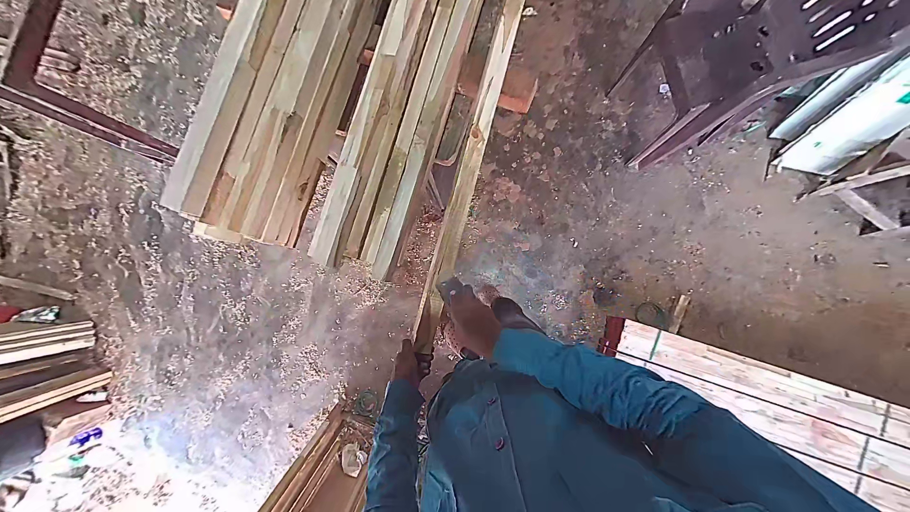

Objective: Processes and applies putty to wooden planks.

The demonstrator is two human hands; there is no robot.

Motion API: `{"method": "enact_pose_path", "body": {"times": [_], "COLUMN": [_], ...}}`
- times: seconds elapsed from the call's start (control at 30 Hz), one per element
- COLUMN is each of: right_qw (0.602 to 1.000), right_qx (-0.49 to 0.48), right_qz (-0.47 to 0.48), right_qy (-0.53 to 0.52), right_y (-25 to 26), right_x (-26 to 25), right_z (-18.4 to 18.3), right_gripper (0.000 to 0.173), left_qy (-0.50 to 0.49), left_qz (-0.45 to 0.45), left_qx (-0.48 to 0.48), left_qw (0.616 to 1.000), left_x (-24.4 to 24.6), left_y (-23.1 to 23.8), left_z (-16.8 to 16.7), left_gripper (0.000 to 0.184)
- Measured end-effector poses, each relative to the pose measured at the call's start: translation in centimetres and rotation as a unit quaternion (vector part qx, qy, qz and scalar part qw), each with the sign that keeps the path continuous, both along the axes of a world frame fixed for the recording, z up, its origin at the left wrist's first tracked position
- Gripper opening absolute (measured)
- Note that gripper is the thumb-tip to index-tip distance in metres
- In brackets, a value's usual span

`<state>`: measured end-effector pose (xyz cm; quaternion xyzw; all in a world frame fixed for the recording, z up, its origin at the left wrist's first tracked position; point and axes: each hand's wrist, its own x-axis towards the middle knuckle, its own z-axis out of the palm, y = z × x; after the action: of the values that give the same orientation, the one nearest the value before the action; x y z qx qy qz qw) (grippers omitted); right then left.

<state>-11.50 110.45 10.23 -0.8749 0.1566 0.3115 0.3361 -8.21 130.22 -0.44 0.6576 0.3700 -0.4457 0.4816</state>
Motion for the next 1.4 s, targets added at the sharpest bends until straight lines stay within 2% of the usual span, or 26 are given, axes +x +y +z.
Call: {"method": "enact_pose_path", "body": {"times": [0.07,0.13,0.2,0.27,0.33,0.47,0.53,0.6,0.7,0.77,0.87,0.93,1.0,1.03,1.13,1.23,1.33,1.4], "right_qw": [0.999,0.999,0.995,0.978,0.956,0.951,0.967,0.981,0.99,0.986,0.98,0.987,0.991,0.992,0.999,0.998,0.975,0.935], "right_qx": [0.015,0.042,0.044,0.005,-0.035,-0.039,-0.047,-0.061,-0.053,-0.057,-0.063,-0.036,-0.013,-0.002,0.019,0.044,0.123,0.207], "right_qz": [0.034,0.013,-0.058,-0.123,-0.137,-0.11,-0.08,-0.054,-0.06,-0.083,-0.118,-0.131,-0.127,-0.122,-0.046,-0.01,-0.114,-0.235], "right_qy": [0.022,0.022,-0.074,-0.166,-0.257,-0.285,-0.236,-0.175,-0.116,-0.135,-0.147,-0.091,-0.049,-0.038,-0.013,-0.035,-0.147,-0.169], "right_y": [-0.6,-4.2,-10.4,-17.3,-23.7,-31.0,-31.4,-30.2,-28.9,-30.5,-32.9,-31.8,-29.3,-27.9,-25.6,-27.7,-33.8,-37.9], "right_x": [-1.0,-0.9,0.9,4.2,8.5,16.7,17.7,16.5,14.5,15.9,20.7,21.5,20.3,19.1,15.7,13.9,12.7,12.3], "right_z": [0.4,0.4,-1.4,-3.2,-5.0,-7.0,-8.3,-8.4,-4.5,-2.9,-2.3,-0.9,0.3,0.5,0.4,-0.4,-1.8,-3.4], "right_gripper": [0.045,0.039,0.035,0.042,0.048,0.053,0.055,0.061,0.054,0.046,0.036,0.043,0.055,0.055,0.05,0.033,0.03,0.039], "left_qy": [0.011,0.021,0.046,0.083,0.112,0.114,0.116,0.088,0.013,-0.025,-0.064,-0.068,-0.066,-0.06,-0.047,-0.107,-0.14,-0.184], "left_qz": [-0.028,-0.057,-0.035,0.01,0.037,0.018,0.028,0.041,0.042,0.057,0.058,0.054,0.056,0.059,0.043,-0.031,-0.065,-0.016], "left_qx": [-0.012,-0.034,-0.084,-0.143,-0.181,-0.172,-0.167,-0.156,-0.076,0.012,0.111,0.14,0.138,0.136,0.15,0.276,0.396,0.417], "left_qw": [0.999,0.998,0.995,0.986,0.977,0.978,0.979,0.983,0.996,0.998,0.99,0.986,0.987,0.987,0.987,0.955,0.905,0.89], "left_x": [0.4,0.7,1.8,2.3,1.9,2.4,2.1,1.7,1.2,0.0,-1.1,-1.3,-1.3,-1.4,-1.5,-2.2,-3.0,-3.9], "left_y": [0.2,0.7,1.1,2.0,2.3,2.2,2.4,1.9,0.9,0.2,-0.9,-1.2,-1.6,-1.5,-0.6,-1.8,-5.6,-8.8], "left_z": [0.1,0.9,0.6,-0.5,-0.9,-0.5,-0.4,-0.3,0.3,0.2,0.1,0.6,0.7,0.5,-0.4,0.4,1.9,3.1], "left_gripper": [0.073,0.072,0.067,0.065,0.07,0.067,0.067,0.066,0.064,0.061,0.059,0.061,0.062,0.062,0.064,0.065,0.068,0.063]}}
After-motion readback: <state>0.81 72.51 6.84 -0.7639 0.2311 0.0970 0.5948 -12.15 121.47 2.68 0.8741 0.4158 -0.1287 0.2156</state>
